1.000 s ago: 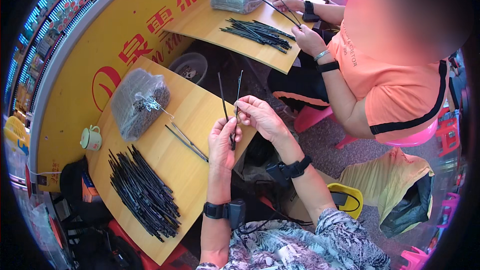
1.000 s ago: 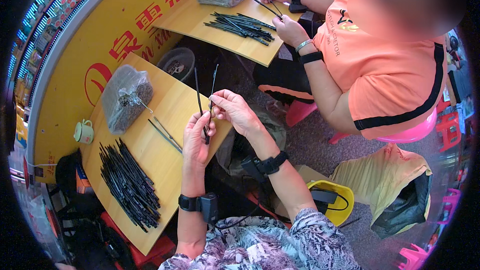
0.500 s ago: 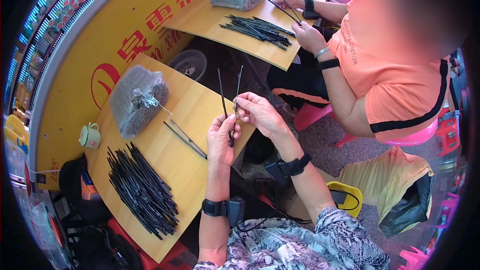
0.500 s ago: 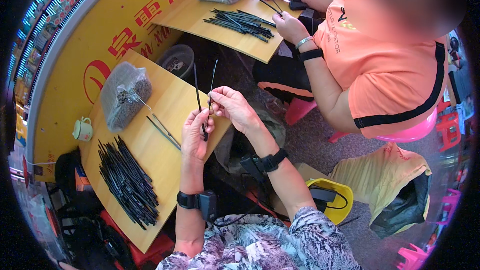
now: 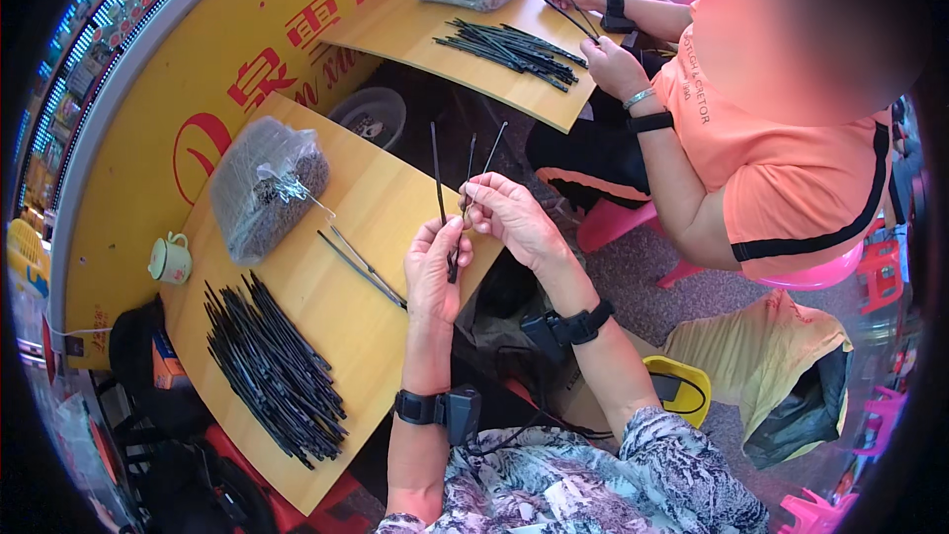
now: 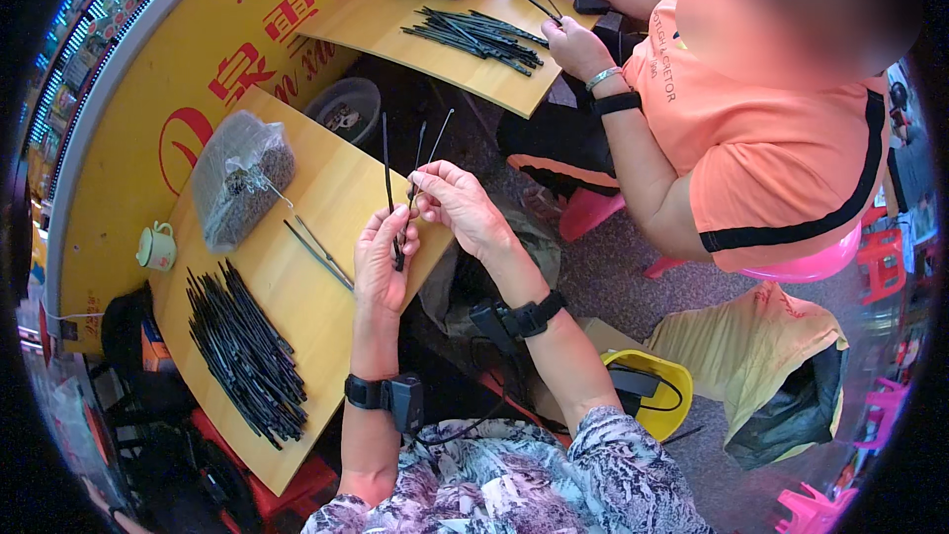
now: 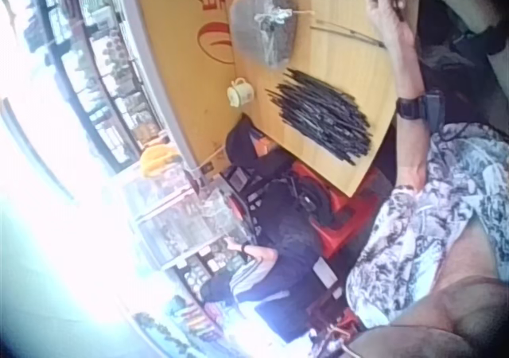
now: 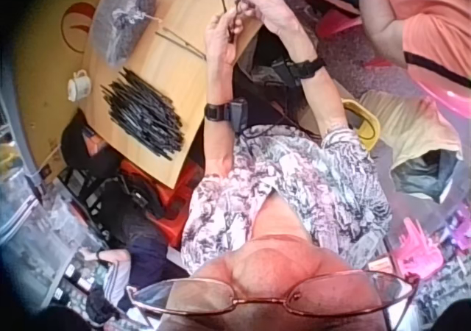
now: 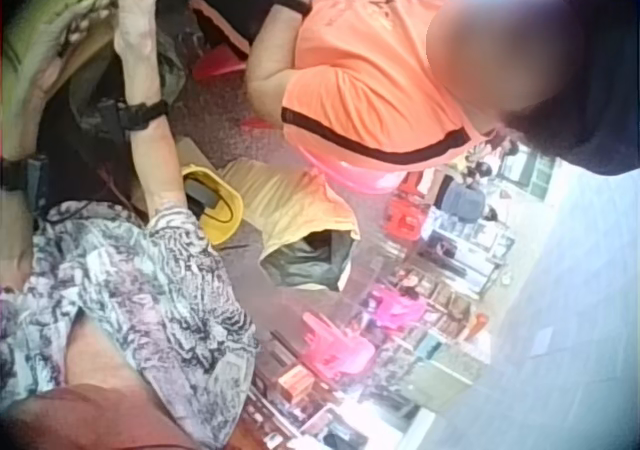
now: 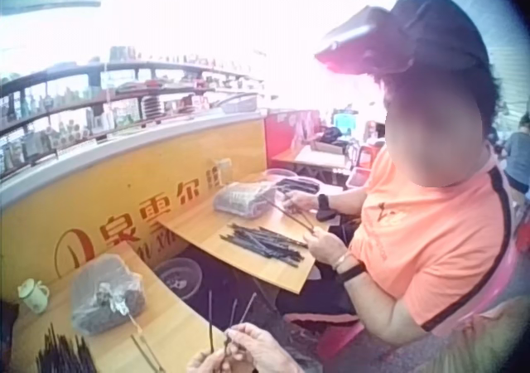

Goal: Assembling small black plastic components with metal or white strips at a workstation.

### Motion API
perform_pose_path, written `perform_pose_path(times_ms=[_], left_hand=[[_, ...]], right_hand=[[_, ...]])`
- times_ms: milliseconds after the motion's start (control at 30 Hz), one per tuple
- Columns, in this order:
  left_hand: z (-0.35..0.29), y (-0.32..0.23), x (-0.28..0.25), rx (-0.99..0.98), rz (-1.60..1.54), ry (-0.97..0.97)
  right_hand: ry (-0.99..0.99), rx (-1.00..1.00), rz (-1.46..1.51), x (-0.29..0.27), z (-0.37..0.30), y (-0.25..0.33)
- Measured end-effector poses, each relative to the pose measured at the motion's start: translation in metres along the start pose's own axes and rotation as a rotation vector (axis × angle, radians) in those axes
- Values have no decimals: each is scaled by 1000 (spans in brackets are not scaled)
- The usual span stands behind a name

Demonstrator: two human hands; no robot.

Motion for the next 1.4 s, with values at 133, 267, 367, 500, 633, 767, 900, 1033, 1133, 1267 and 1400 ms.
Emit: perform_pose_path(times_ms=[133, 267, 367, 500, 633, 767, 900, 1033, 1133, 1267, 1400], left_hand=[[1, 1, 0, 2, 4, 14], [1, -1, 2, 42, -8, 34], [-1, 1, 2, 17, 8, 3], [0, 1, 1, 16, 23, 33], [0, 0, 1, 22, 34, 15], [0, 0, 1, 4, 58, 31], [-1, 0, 0, -5, 43, 31], [-1, 1, -1, -17, 41, 30], [1, 1, -2, -7, 37, 37], [1, 2, -1, -8, 69, 44], [0, 1, -1, 3, 76, 57]], right_hand=[[-18, 2, -41, -1, 0, 0], [-91, -21, -100, 11, -3, 2], [-103, -40, -207, 12, -4, 3], [-218, -100, -384, 17, -4, 2], [-305, -213, -702, 29, -9, 14], [-327, -266, -890, 28, -9, 16], [-291, -185, -743, 26, -11, 18], [-187, -115, -581, 16, -14, 19], [-158, -61, -414, 11, -14, 20], [-213, -111, -474, 16, -14, 26], [-244, -105, -440, 16, -14, 24]])
Point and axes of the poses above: each hand's wrist, its own z-axis towards the middle knuckle, its own x-axis out of the palm, y = z × x, the point moved 2 cm from there along z, towards the middle knuckle, and after that the axes turned 1 degree about -x, right-handed, at the moved point
